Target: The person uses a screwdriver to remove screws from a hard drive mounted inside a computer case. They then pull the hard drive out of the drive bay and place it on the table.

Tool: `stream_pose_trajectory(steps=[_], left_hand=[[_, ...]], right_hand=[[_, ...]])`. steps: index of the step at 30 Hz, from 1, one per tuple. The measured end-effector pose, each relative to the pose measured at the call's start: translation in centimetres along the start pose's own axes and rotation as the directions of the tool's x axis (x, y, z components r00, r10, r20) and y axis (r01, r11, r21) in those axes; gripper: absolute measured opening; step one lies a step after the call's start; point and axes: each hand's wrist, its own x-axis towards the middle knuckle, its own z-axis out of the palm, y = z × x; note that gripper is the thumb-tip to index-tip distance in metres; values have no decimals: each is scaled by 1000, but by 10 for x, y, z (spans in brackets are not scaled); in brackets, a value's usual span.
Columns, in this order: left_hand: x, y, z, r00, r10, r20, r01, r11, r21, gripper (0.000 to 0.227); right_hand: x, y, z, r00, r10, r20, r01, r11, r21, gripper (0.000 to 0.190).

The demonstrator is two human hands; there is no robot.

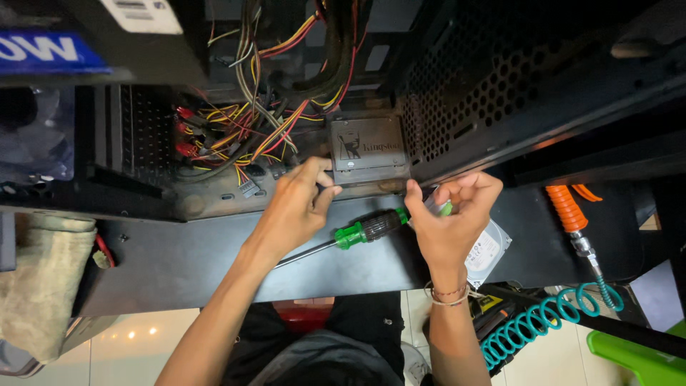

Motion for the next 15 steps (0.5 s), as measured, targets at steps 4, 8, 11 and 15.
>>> stream_pose_trajectory(steps=[4,8,11,15], left_hand=[[1,-5,1,999,36,8,-36,999,-17,34],[-2,-4,2,1000,-5,-14,5,999,-44,33],[-3,-9,4,1000,-7,-20,6,999,-43,31],[-3,-9,6,999,-26,-38,22,995,-97,31]], right_hand=[[2,3,0,1000,-15,-15,14,999,-47,61],[4,-6,-1,1000,3,-3,-3,999,-44,58],[7,-12,-1,1000,6,11,-6,999,-33,56],[7,-11,-1,1000,5,13,-5,999,-42,55]])
